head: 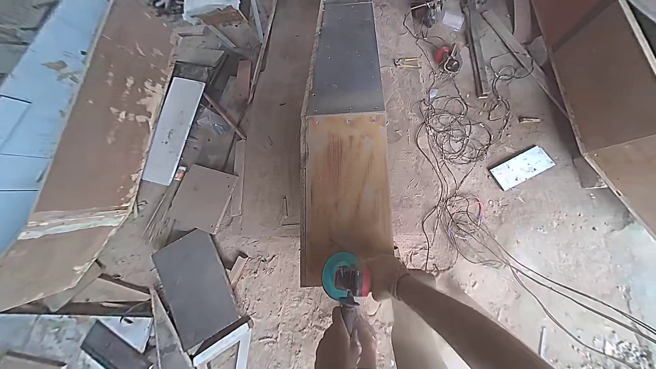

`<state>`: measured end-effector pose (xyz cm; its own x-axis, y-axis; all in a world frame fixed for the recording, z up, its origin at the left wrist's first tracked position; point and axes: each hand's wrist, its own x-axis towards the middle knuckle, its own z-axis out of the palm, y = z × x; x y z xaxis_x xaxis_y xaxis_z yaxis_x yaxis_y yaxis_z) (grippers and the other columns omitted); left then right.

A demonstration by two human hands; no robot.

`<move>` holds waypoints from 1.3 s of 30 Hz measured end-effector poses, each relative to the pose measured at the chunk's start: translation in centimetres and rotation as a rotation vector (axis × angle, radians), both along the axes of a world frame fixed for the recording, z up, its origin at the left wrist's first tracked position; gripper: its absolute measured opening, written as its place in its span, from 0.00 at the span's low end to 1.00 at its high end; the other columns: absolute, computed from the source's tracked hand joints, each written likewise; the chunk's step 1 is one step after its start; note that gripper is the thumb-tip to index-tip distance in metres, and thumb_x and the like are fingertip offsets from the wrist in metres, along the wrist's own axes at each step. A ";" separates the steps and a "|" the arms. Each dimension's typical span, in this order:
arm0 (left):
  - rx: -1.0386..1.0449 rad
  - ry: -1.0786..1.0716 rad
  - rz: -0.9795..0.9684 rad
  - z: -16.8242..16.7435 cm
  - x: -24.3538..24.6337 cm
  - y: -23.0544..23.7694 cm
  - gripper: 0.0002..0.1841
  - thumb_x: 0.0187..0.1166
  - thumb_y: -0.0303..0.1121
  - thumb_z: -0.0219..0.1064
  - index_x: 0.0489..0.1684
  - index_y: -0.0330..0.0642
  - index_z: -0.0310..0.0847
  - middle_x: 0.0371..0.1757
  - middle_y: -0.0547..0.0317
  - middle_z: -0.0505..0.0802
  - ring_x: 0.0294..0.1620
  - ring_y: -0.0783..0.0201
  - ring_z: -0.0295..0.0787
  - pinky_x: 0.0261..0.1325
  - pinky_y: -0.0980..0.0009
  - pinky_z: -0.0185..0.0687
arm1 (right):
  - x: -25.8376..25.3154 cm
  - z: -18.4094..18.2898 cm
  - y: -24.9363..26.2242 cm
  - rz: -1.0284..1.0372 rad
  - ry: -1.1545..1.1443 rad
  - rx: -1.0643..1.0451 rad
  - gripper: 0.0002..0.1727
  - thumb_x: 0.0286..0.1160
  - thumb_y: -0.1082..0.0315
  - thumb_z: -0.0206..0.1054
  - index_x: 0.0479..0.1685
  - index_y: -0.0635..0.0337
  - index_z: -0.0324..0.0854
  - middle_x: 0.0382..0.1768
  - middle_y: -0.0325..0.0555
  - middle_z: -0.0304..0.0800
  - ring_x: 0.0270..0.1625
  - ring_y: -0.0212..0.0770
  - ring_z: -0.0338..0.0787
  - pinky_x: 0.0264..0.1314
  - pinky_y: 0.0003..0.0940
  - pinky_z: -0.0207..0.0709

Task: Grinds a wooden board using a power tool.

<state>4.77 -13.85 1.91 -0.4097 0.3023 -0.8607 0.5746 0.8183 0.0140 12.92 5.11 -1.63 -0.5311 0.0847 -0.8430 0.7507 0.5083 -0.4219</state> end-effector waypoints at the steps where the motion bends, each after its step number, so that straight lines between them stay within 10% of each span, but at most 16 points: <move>1: 0.020 0.008 0.004 -0.3 0.1 0.4 0.32 0.79 0.45 0.68 0.79 0.38 0.68 0.50 0.42 0.96 0.53 0.42 0.96 0.56 0.43 0.88 | 0.0 0.4 0.7 -0.015 -0.003 -0.010 0.32 0.55 0.59 0.82 0.63 0.63 0.83 0.58 0.63 0.91 0.63 0.66 0.90 0.60 0.72 0.81; 10: 0.272 0.002 -0.222 0.9 -5.6 29.0 0.30 0.79 0.38 0.71 0.79 0.40 0.68 0.57 0.40 0.92 0.58 0.42 0.92 0.60 0.41 0.86 | -0.5 2.7 24.4 -0.315 0.123 0.472 0.40 0.51 0.50 0.88 0.66 0.58 0.82 0.50 0.61 0.93 0.55 0.66 0.93 0.53 0.73 0.83; 15: 0.292 -0.051 -0.239 2.7 -5.9 37.1 0.21 0.75 0.34 0.74 0.61 0.39 0.70 0.31 0.48 0.88 0.21 0.56 0.87 0.25 0.58 0.85 | -1.4 4.0 33.4 -0.246 0.033 0.492 0.30 0.48 0.52 0.90 0.45 0.67 0.88 0.48 0.64 0.92 0.56 0.65 0.92 0.57 0.72 0.80; 21: 0.181 -0.095 -0.178 3.2 -1.6 29.7 0.30 0.74 0.35 0.73 0.75 0.40 0.66 0.54 0.45 0.91 0.54 0.49 0.93 0.55 0.48 0.89 | 1.1 3.8 26.8 -0.160 -0.026 0.337 0.22 0.50 0.60 0.87 0.40 0.65 0.89 0.40 0.59 0.93 0.48 0.62 0.93 0.49 0.71 0.83; 39: -0.049 -0.095 -0.183 0.9 4.0 5.2 0.32 0.72 0.39 0.72 0.77 0.44 0.65 0.52 0.47 0.94 0.54 0.47 0.96 0.53 0.48 0.90 | 6.8 0.8 1.6 -0.169 -0.121 0.111 0.31 0.54 0.58 0.82 0.62 0.59 0.84 0.58 0.60 0.92 0.64 0.64 0.90 0.60 0.73 0.82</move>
